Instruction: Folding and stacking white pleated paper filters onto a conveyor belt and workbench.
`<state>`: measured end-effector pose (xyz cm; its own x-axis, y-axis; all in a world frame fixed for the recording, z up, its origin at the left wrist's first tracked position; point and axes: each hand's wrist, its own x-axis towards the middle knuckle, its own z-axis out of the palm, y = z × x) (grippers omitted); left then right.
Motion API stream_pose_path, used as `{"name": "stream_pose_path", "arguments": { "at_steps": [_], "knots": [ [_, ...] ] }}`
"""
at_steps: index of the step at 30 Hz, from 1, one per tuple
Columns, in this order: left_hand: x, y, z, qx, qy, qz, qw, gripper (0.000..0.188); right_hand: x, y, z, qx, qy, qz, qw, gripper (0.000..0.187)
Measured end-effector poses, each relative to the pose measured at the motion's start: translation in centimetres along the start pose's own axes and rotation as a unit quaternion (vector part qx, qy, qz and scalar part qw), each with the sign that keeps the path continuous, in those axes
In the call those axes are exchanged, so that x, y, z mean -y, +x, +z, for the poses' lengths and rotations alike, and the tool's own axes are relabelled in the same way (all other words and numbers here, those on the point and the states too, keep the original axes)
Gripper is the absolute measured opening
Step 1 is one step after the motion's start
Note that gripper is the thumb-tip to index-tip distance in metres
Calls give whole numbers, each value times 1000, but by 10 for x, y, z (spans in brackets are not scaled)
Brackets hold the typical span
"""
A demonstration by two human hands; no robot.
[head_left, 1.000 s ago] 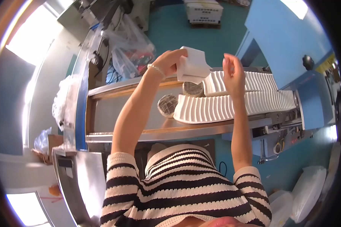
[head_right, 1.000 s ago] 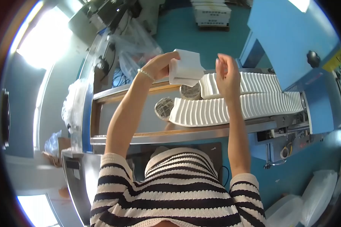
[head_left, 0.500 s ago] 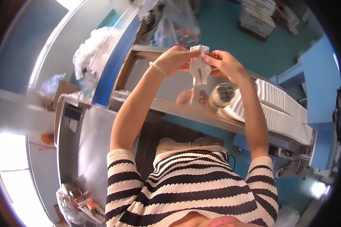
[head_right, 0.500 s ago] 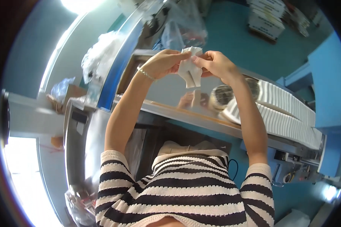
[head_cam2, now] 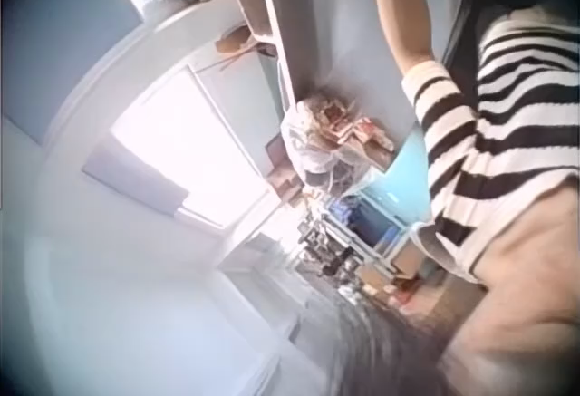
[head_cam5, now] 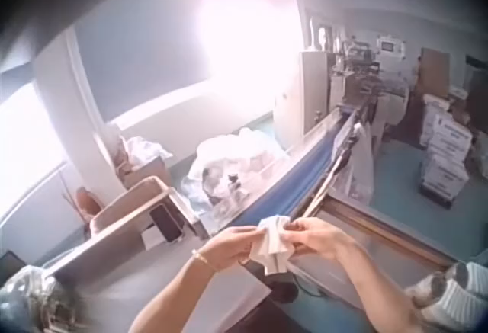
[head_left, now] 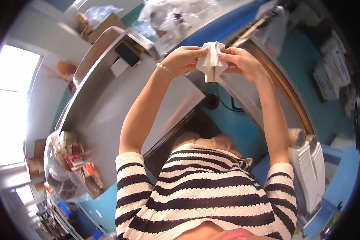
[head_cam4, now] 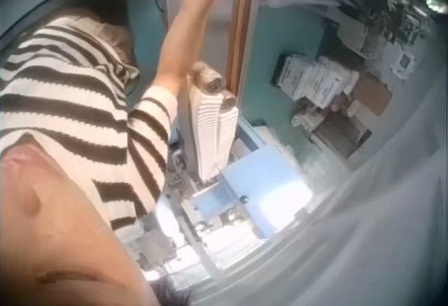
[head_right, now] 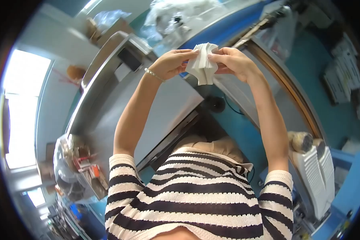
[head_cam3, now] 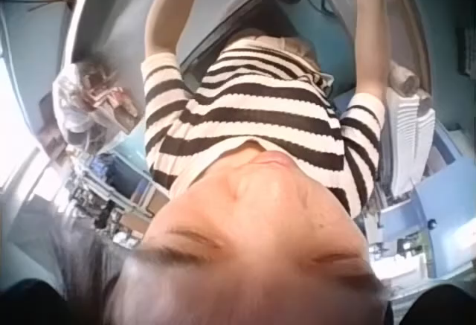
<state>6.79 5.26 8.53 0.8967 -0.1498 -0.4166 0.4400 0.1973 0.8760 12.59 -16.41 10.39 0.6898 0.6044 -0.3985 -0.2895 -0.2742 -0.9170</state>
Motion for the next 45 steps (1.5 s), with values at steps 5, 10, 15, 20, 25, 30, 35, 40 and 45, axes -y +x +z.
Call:
{"name": "stream_pose_path", "arguments": {
  "at_steps": [5, 10, 15, 20, 25, 30, 35, 40, 45],
  "knots": [
    [14, -58, -69, -107, -63, 15, 992, 38, 11, 60, 73, 114, -20, 9, 993, 44],
    [33, -103, -109, -195, -128, 32, 972, 38, 22, 88, 134, 192, -59, 18, 979, 44],
    [53, -126, -127, -224, -166, 58, 959, 40, 20, 109, 161, 246, -64, 30, 967, 42],
    [59, -135, -125, -281, -194, 59, 938, 41, 16, 125, 172, 294, -50, 39, 954, 40],
    [63, -138, -127, -323, -211, 55, 921, 38, 10, 144, 176, 335, -29, 65, 939, 34],
    [60, -139, -121, -369, -216, 25, 904, 42, 8, 153, 177, 338, -12, 81, 938, 33],
    [68, -142, -120, -381, -224, 38, 896, 44, 0, 165, 186, 349, -6, 93, 932, 30],
    [80, -150, -114, -415, -182, 36, 891, 65, -12, 159, 214, 354, -68, 47, 932, 26],
    [116, -163, -122, -463, -145, 21, 874, 69, -26, 156, 245, 388, -100, 43, 915, 23]
  ]
}}
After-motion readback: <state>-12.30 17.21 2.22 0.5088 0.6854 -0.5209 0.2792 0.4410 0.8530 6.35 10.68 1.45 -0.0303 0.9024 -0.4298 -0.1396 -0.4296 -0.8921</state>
